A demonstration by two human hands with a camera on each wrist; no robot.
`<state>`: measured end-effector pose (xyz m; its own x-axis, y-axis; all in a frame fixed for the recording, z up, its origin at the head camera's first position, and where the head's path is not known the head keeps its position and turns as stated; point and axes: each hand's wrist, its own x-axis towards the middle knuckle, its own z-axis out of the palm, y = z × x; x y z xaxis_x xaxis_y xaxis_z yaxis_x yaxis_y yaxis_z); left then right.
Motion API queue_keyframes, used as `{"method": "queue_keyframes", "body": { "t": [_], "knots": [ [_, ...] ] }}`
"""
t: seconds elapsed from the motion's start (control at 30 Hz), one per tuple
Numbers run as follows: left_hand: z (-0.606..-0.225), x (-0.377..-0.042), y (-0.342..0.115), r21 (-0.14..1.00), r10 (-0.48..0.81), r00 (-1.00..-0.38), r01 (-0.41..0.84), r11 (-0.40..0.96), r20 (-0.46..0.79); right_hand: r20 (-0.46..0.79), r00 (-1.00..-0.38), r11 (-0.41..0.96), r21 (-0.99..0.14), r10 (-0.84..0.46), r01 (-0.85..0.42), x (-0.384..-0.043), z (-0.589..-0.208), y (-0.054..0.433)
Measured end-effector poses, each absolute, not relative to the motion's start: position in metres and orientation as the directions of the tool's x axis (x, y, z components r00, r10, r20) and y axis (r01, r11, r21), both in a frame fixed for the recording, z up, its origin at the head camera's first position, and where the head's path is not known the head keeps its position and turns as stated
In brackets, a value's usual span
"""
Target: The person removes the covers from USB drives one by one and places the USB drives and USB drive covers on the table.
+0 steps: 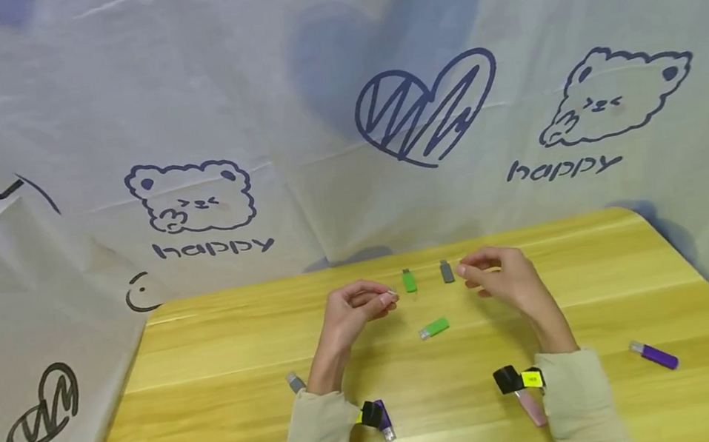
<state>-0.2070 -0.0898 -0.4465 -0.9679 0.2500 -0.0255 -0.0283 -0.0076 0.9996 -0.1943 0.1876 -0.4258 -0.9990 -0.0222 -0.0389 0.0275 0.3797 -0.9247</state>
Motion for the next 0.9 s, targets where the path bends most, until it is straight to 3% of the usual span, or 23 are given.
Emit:
{"method": "queue_keyframes", "body": {
  "t": [0.43, 0.67, 0.9],
  "knots": [
    [-0.448, -0.22, -0.067, 0.996, 0.311, -0.949, -0.019, 0.092, -0.047, -0.09, -0.989, 0.215, -0.97, 0.119, 0.114, -0.15, -0.429, 0.2],
    [-0.44, -0.25, -0.032, 0.955, 0.339, -0.933, -0.016, 0.295, -0.12, -0.089, -0.983, 0.192, -0.974, 0.162, 0.12, -0.145, -0.43, 0.221],
    [-0.445, -0.278, -0.003, 0.83, 0.331, -0.939, 0.115, 0.547, -0.088, -0.115, -0.959, 0.113, -0.982, 0.26, 0.149, -0.134, -0.434, 0.248]
  ]
}}
